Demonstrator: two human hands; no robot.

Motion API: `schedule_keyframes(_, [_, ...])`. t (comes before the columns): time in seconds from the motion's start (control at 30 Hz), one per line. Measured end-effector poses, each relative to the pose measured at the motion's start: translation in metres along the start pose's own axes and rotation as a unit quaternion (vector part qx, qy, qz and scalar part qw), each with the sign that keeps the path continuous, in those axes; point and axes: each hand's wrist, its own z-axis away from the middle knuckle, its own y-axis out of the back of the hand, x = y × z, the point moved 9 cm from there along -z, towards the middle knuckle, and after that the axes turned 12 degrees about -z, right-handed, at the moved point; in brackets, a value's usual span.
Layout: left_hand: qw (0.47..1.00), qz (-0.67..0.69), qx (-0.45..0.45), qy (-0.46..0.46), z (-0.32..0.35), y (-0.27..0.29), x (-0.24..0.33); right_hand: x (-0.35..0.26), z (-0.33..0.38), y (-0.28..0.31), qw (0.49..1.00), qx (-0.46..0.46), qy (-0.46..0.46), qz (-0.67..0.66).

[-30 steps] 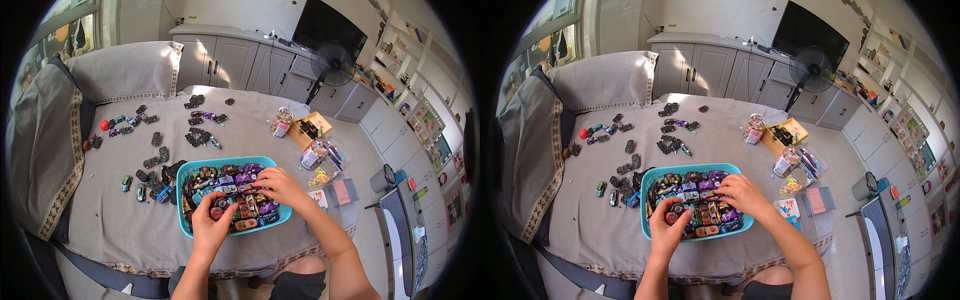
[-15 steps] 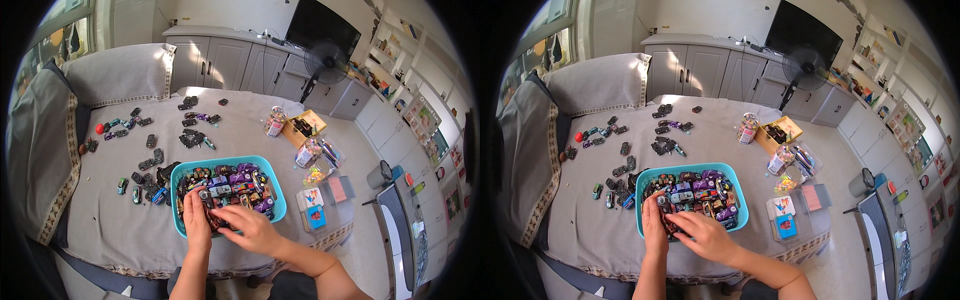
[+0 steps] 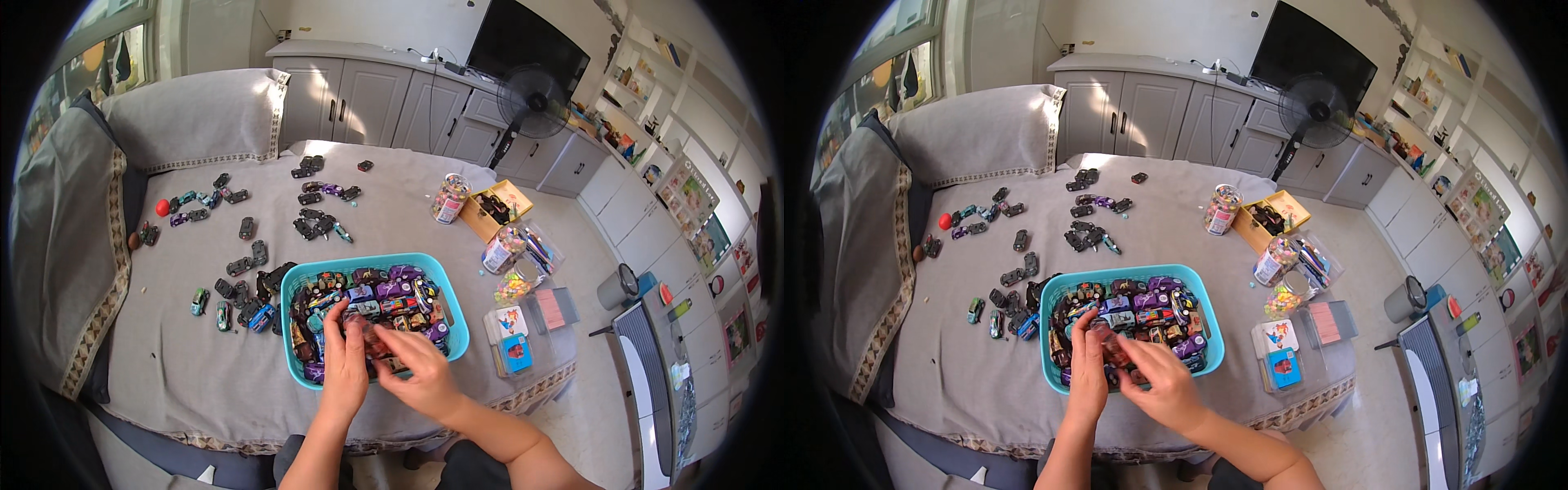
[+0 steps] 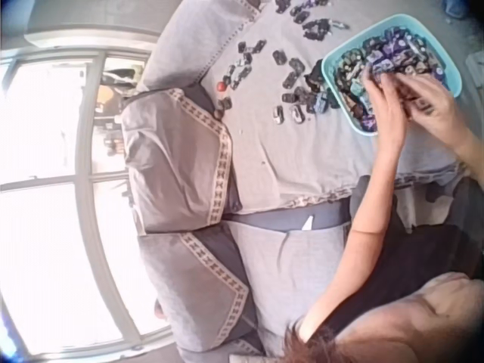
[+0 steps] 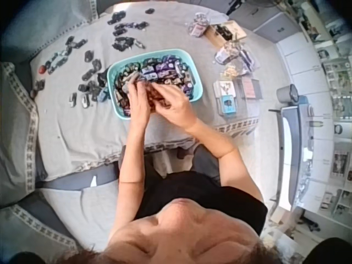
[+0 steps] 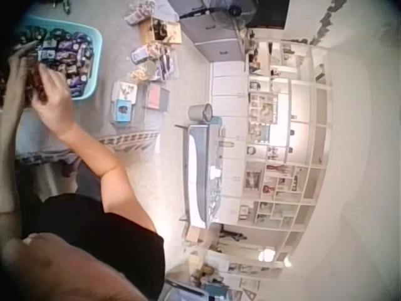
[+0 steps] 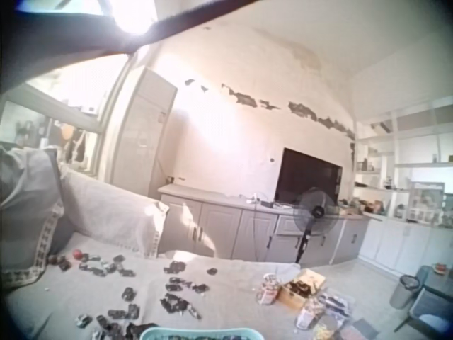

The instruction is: The person sits on the floor and organizes a collection of toy cars scattered on a sofa. They pick up the cars one by one and place them into a blue plastic basket. The person also handles a small jar of colorful beads, opening and closing it, and moves a red ball and a brown egg-shaped object.

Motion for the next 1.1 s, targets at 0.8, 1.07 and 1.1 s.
schedule_keyframes(0.8, [0.99, 0.105, -0.012, 0.089, -0.004, 0.005, -0.007, 0.07, 0.012, 0.064, 0.943, -0.022, -0.097, 0.317])
schedule_keyframes(1.07, [0.982, 0.145, -0.032, 0.115, -0.004, 0.001, -0.012, 0.079, 0.006, 0.068, 0.942, -0.041, -0.1, 0.318])
schedule_keyframes(1.1, [0.981, 0.151, -0.038, 0.115, -0.004, 0.001, -0.014, 0.08, 0.005, 0.068, 0.942, -0.043, -0.101, 0.317])
